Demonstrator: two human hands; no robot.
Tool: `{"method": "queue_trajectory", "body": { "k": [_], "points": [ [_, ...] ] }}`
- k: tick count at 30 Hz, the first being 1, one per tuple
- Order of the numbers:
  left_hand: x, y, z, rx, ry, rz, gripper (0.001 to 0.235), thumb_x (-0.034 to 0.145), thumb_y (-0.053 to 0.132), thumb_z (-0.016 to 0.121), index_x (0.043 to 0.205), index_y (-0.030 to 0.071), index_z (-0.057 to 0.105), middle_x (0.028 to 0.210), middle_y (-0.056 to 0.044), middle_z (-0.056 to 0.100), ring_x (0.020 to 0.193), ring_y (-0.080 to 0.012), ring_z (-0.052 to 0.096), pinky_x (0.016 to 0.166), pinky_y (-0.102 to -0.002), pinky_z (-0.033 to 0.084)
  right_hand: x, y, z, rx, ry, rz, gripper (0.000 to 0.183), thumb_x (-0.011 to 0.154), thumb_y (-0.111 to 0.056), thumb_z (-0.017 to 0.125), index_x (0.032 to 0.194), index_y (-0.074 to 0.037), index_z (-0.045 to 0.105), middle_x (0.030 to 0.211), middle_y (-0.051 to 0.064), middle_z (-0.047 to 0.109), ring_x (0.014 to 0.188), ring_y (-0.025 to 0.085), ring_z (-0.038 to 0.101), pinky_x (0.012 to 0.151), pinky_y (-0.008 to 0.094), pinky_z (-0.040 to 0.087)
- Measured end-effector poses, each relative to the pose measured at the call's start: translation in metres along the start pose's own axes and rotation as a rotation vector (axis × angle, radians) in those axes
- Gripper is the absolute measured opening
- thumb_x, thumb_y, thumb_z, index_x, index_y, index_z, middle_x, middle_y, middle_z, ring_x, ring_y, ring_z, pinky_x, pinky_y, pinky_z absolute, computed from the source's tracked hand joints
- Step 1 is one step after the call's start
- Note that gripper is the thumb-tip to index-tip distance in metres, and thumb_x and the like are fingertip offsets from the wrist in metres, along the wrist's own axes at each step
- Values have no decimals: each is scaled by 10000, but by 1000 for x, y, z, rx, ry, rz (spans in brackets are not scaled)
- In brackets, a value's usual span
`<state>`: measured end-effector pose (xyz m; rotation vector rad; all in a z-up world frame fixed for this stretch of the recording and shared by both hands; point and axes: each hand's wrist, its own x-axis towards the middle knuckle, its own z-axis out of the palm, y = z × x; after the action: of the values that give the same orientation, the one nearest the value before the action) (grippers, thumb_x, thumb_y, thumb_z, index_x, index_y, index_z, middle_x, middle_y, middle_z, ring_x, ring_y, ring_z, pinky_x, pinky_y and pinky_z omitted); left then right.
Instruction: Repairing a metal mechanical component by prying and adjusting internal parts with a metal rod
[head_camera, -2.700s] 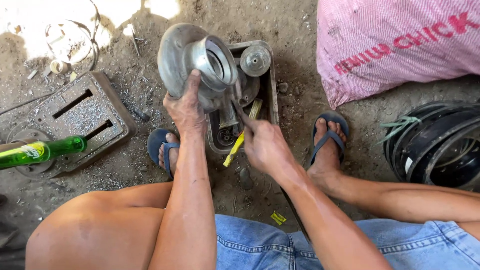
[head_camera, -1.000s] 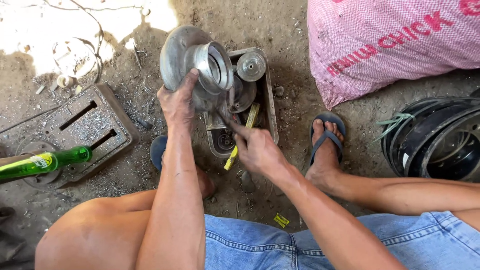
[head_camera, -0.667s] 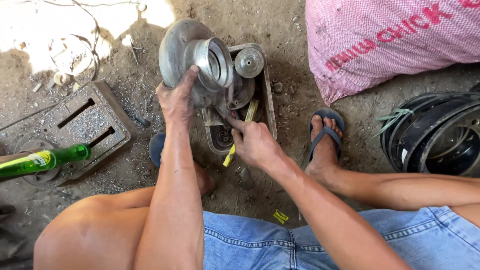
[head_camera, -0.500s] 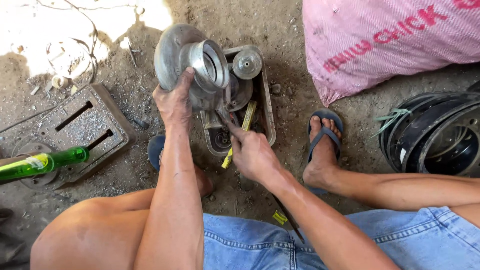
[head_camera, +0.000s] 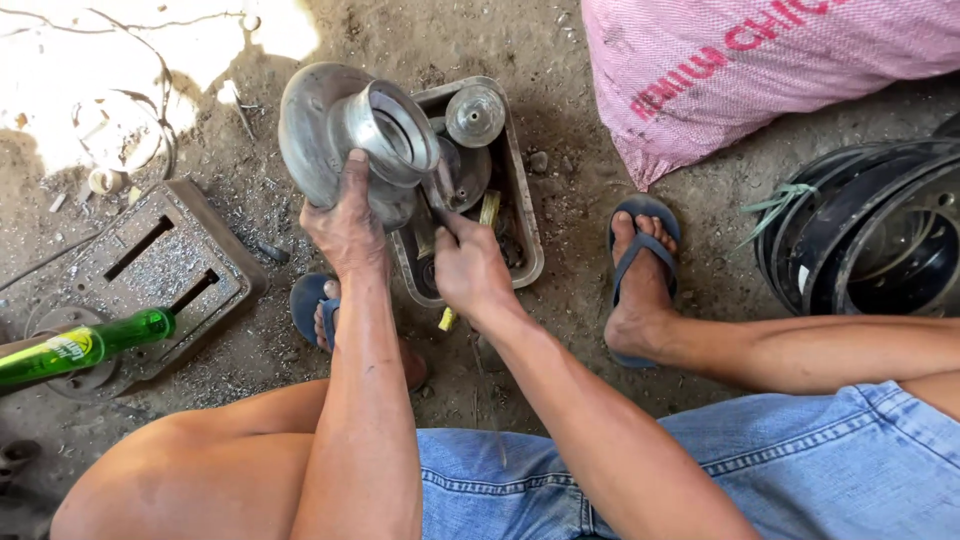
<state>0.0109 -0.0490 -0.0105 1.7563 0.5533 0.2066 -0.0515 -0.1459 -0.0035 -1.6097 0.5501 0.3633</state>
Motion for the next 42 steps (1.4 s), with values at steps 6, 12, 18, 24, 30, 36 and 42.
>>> {"method": "queue_trajectory", "body": {
  "k": [6, 12, 18, 24, 30, 36, 42],
  "points": [
    [15, -17, 2, -100, 86, -71, 653, 761, 440, 893, 1233, 43, 678, 1118, -217, 719, 1127, -347, 681, 1013, -502, 511, -35, -34, -9, -81, -82, 43, 476, 959, -233, 455, 1294, 39, 658, 1146, 356, 686, 1135, 549, 634, 877, 628, 541],
    [11, -1, 5, -113, 92, -37, 635, 748, 437, 903, 1205, 44, 702, 1090, -212, 739, 1084, -320, 704, 965, -517, 525, -11, -11, -3, -103, -80, -75, 434, 985, -154, 445, 1321, 45, 634, 1083, 378, 682, 1029, 583, 651, 773, 635, 572],
    [30, -23, -6, -119, 85, -66, 640, 721, 397, 921, 1190, 19, 706, 1086, -227, 732, 1079, -316, 706, 919, -481, 545, 3, 21, -13, -421, -117, -132, 399, 932, -157, 525, 1281, -77, 702, 1079, 285, 733, 1063, 467, 698, 890, 540, 589],
    [24, -10, -6, -194, -32, -10, 697, 786, 404, 921, 1286, 10, 636, 1171, -258, 673, 1124, -376, 658, 1004, -550, 531, -17, -2, -26, -436, -137, -161, 444, 928, -147, 483, 1324, -56, 662, 1078, 281, 734, 1045, 453, 706, 856, 551, 591],
    [17, -11, -1, -30, -11, 17, 652, 789, 456, 865, 1240, 37, 650, 1103, -223, 688, 1085, -374, 669, 1004, -560, 525, 21, 6, -3, -447, -97, -191, 451, 782, -10, 524, 1190, 117, 669, 865, 360, 710, 881, 540, 713, 706, 600, 602],
    [22, -24, -4, 46, -32, 42, 657, 799, 497, 849, 1252, 64, 654, 1116, -208, 690, 1111, -370, 662, 996, -552, 517, 2, 7, -8, -491, -152, -129, 324, 784, -38, 581, 1066, 56, 711, 828, 311, 722, 884, 500, 726, 678, 569, 595],
    [17, -19, -3, 114, -7, 2, 642, 740, 507, 853, 1168, 57, 686, 1028, -206, 688, 1060, -360, 679, 930, -541, 511, 29, 9, -8, -242, -85, -141, 469, 858, -48, 545, 1287, 131, 607, 973, 446, 667, 979, 663, 601, 865, 669, 561]
  ]
}}
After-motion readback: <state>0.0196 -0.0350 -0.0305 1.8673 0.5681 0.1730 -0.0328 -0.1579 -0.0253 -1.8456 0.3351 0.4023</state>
